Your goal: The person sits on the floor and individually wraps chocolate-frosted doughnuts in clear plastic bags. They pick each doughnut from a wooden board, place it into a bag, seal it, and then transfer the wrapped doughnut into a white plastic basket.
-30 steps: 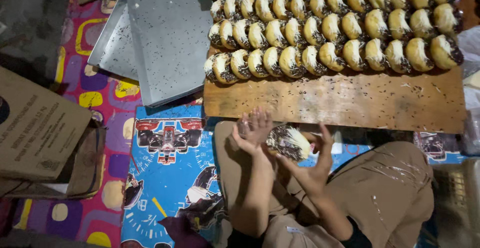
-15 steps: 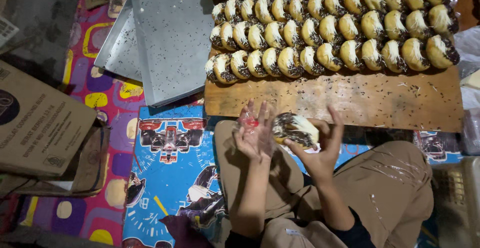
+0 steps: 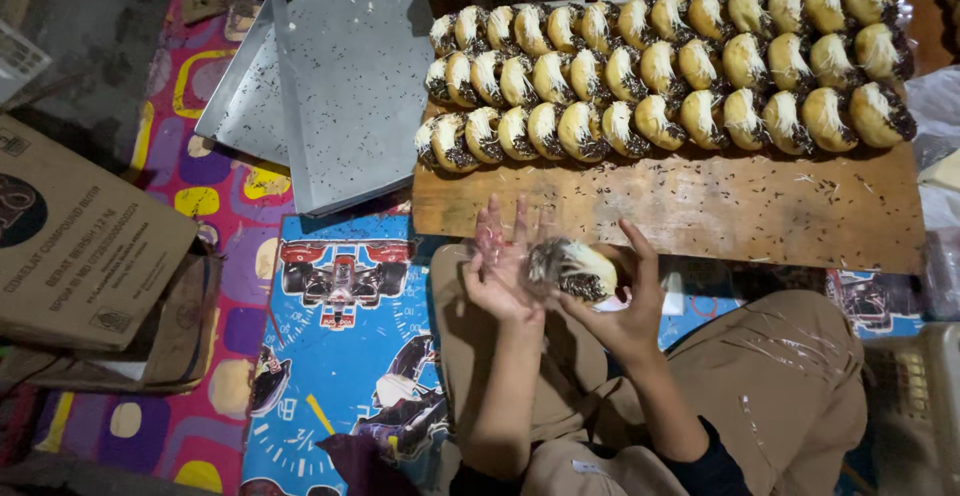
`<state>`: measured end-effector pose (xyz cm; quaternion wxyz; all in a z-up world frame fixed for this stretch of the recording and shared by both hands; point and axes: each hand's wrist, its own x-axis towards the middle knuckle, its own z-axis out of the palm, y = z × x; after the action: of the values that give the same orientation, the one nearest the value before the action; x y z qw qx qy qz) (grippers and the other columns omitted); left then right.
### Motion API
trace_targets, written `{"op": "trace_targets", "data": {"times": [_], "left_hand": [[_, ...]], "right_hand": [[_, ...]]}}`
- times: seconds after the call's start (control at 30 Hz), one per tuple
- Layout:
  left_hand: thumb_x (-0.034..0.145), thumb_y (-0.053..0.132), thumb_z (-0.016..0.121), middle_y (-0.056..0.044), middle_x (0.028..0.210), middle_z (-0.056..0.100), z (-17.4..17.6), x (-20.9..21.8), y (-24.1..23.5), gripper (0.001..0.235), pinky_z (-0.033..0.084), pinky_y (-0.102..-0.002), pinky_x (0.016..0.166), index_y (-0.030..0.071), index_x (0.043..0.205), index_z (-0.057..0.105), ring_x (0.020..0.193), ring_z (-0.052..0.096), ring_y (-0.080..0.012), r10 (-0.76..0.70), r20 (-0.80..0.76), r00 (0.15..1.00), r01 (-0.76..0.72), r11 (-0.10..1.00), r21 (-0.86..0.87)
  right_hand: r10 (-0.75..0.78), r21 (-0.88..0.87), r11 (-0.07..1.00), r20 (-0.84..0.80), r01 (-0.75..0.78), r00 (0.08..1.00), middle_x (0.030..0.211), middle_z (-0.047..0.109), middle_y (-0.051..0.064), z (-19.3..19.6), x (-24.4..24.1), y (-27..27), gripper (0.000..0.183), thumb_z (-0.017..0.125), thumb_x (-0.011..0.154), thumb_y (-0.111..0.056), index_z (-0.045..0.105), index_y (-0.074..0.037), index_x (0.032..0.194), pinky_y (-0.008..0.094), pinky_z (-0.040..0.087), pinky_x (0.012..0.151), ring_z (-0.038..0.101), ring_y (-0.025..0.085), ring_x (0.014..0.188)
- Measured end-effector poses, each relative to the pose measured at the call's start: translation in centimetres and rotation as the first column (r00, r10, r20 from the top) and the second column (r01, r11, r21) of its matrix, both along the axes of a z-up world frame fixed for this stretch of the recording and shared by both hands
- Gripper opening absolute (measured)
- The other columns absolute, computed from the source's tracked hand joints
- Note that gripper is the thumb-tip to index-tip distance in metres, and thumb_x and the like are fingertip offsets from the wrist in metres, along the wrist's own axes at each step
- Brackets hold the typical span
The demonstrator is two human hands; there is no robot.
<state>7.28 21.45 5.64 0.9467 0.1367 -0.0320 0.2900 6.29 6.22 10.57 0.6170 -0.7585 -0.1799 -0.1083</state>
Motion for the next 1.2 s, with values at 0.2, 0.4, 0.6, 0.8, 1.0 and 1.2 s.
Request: {"op": "trace_targets", "data": {"times": [0.2,0.4,0.6,0.8,1.0,1.2], "left_hand": [[0.099,0.038,0.058,-0.017,0.163,0.040,1.7,-0.2,-2.6,0.055,0.037,-0.062,0.119,0.006,0.144,0.055,0.149,0.040,-0.0450,-0.072,0.132,0.989,0.085,0.992,-0.092],[0.087,0.027,0.074,-0.028,0.159,0.037,4.2,-0.6,-3.0,0.089,0.039,-0.054,0.118,0.017,0.161,0.026,0.147,0.039,-0.0465,-0.098,-0.160,0.982,0.106,0.994,0.041],[0.087,0.030,0.081,-0.021,0.163,0.042,4.0,-1.7,-2.9,0.096,0.039,-0.042,0.125,-0.005,0.161,0.030,0.149,0.045,-0.0316,-0.279,-0.086,0.956,0.283,0.958,0.042],[0.089,0.036,0.087,-0.016,0.148,0.048,4.1,-4.7,-5.6,0.092,0.040,-0.040,0.115,0.002,0.157,0.036,0.135,0.046,-0.0276,-0.454,-0.158,0.877,0.480,0.846,0.231],[0.084,0.044,0.082,-0.021,0.158,0.044,6.2,-2.1,-3.6,0.097,0.039,-0.051,0.122,0.006,0.158,0.032,0.150,0.042,-0.0332,-0.439,0.080,0.895,0.433,0.898,0.081],[0.090,0.038,0.073,-0.021,0.164,0.042,5.1,-2.7,-5.2,0.093,0.039,-0.039,0.124,-0.003,0.162,0.030,0.148,0.047,-0.0305,-0.519,-0.192,0.833,0.520,0.853,-0.053]], "right_hand": [[-0.107,0.143,0.984,-0.014,0.108,0.994,0.129,0.065,0.012,-1.3,-1.0,2.5,0.110,0.097,0.068,-0.017,0.033,-0.006,0.157,0.033,0.053,0.096,0.066,0.022,0.114],[0.123,0.174,0.977,0.024,-0.125,0.992,0.141,0.057,0.016,-1.6,-0.9,1.8,0.107,0.094,0.072,-0.012,0.031,-0.003,0.158,0.038,0.055,0.106,0.061,0.026,0.128],[0.153,0.130,0.979,0.056,-0.159,0.987,0.131,0.067,0.016,-2.6,0.3,-0.6,0.108,0.093,0.070,-0.011,0.030,-0.004,0.158,0.031,0.057,0.086,0.069,0.023,0.112],[-0.031,0.337,0.940,0.249,-0.057,0.968,0.122,0.068,0.008,-2.9,-1.1,-0.2,0.107,0.092,0.075,-0.012,0.030,-0.008,0.161,0.041,0.051,0.110,0.067,0.019,0.112],[-0.017,0.017,1.000,0.290,0.013,0.957,0.119,0.067,0.017,-1.2,-1.1,-1.1,0.108,0.091,0.077,-0.017,0.023,-0.009,0.161,0.037,0.061,0.089,0.069,0.028,0.107],[-0.048,-0.251,0.953,0.423,0.168,0.905,0.111,0.072,0.008,0.1,0.1,-2.0,0.083,0.095,0.070,-0.034,0.052,-0.012,0.137,0.037,0.049,0.074,0.065,0.025,0.091]]}}
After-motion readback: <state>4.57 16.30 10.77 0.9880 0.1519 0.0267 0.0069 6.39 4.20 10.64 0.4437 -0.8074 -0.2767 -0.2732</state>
